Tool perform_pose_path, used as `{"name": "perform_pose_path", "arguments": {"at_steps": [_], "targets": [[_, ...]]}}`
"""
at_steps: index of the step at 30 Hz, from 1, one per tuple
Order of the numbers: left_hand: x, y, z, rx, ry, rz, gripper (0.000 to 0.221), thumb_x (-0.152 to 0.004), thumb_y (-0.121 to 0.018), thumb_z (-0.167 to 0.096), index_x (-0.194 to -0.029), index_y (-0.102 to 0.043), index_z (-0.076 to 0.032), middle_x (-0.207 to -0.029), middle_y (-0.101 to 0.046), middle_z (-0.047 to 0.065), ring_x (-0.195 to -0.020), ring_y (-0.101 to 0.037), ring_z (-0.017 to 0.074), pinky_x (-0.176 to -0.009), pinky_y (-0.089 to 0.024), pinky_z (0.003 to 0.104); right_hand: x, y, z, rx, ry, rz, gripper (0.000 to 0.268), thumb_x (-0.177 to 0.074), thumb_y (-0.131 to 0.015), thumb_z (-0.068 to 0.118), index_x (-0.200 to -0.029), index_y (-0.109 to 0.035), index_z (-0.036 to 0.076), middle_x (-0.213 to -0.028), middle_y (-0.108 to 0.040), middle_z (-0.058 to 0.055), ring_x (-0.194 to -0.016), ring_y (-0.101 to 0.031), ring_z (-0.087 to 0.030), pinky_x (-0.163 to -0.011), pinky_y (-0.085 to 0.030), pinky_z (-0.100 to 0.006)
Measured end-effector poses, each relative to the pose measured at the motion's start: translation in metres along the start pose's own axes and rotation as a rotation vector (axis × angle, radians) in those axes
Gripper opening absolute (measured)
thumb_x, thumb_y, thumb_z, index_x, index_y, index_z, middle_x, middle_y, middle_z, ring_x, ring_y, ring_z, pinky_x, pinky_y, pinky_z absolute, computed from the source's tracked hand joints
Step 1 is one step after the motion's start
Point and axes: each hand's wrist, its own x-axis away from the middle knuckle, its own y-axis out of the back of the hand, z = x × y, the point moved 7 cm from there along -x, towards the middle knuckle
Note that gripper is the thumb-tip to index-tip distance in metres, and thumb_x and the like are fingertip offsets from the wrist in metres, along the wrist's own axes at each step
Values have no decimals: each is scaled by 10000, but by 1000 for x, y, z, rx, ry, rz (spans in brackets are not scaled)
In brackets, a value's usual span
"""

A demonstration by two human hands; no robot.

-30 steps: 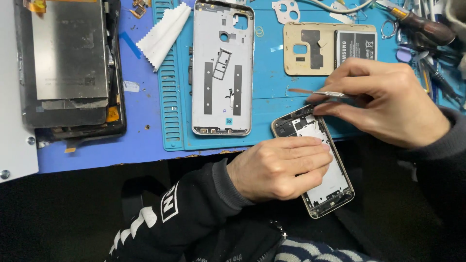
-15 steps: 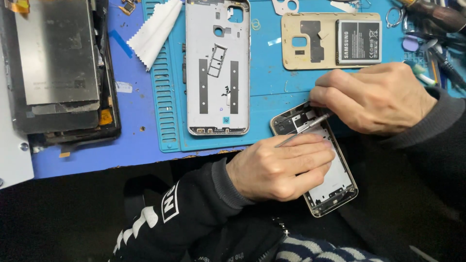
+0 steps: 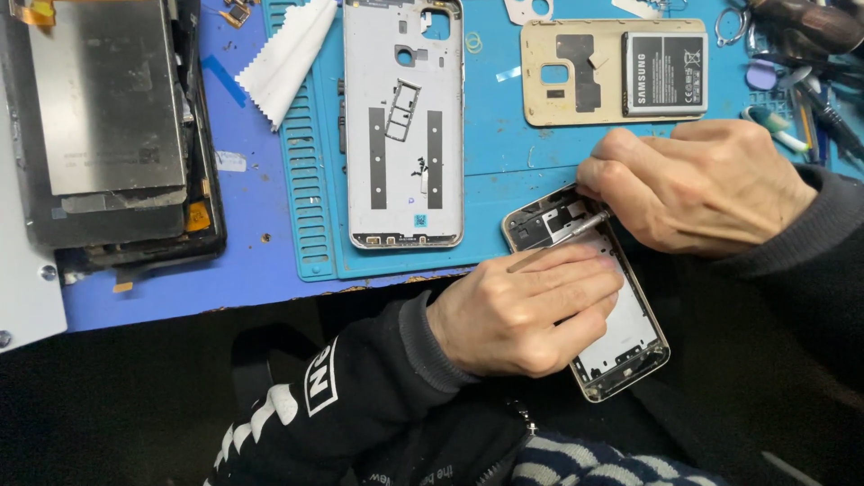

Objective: Disassembling and cleaning a smartphone screen and frame using tools.

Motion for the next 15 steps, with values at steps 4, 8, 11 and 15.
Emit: {"name": "perform_pose_path", "arguments": {"at_steps": [4,8,11,15], "targets": [[-1,1,0,21,-3,3,127,-877,-745,-25,-970,-674,24,-1176,-675,124,-1152,-704,309,-982,-599,363,4,-3,-1,-34,-8,-10,190,-936,-607,234,-1056,-654,94,-808,-584,30,-432,-486,-100,-421,-422,-275],[-2,2,-1,8,-5,17,113,-853,-741,-20,-926,-666,21,-1163,-679,130,-1146,-710,303,-966,-601,363,8,-9,-2,-85,-32,16,222,-955,-612,244,-1081,-638,63,-796,-575,8,-443,-512,-109,-406,-415,-279],[-1,1,-1,6,-6,16,96,-873,-736,-13,-933,-669,21,-1173,-675,130,-1152,-707,295,-975,-597,362,8,-8,-2,-113,-58,30,225,-954,-632,243,-1078,-632,56,-807,-585,-1,-448,-529,-120,-387,-401,-279],[0,0,-1,6,-33,33,88,-860,-703,10,-938,-665,21,-1201,-673,135,-1110,-701,264,-1028,-594,362,12,-8,-2,-141,-95,33,223,-936,-671,227,-1073,-620,59,-821,-595,-6,-463,-548,-135,-396,-403,-289]]}}
